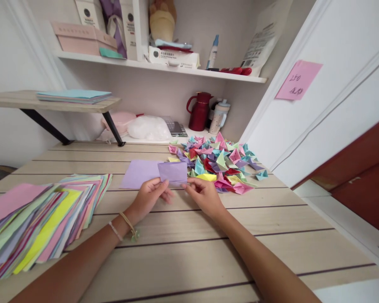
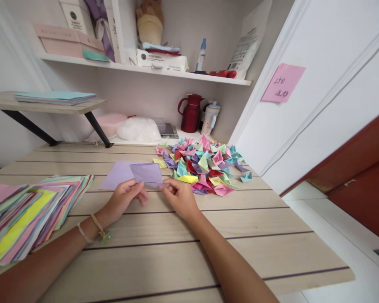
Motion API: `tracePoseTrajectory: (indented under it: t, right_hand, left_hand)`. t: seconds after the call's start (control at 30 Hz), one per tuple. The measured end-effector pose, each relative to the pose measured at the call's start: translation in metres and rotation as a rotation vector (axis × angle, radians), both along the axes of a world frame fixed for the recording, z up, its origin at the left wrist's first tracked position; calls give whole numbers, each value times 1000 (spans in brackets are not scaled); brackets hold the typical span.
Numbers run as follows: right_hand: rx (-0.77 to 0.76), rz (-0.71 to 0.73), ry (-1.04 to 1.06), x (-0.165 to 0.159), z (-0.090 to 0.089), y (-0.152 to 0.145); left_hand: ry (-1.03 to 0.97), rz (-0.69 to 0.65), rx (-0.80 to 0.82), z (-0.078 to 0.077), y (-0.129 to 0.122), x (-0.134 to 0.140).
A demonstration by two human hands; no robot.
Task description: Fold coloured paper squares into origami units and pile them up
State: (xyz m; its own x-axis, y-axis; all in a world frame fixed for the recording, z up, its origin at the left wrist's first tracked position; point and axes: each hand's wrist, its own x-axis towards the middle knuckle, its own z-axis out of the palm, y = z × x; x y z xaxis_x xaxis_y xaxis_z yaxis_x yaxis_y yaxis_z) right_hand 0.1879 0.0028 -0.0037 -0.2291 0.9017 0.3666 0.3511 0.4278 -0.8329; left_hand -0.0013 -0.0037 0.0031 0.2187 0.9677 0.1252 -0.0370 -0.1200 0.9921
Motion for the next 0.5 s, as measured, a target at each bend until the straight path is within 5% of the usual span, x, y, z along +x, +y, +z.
tracePoseTrajectory:
  t: [0.33, 0.5]
  right_hand:
    - [115, 130, 7, 0, 11, -7]
    - [49, 21, 115, -1, 10, -4]
  left_hand:
    - [-5, 83, 86, -15, 3, 0]
    - [17, 127, 68, -6, 0, 1]
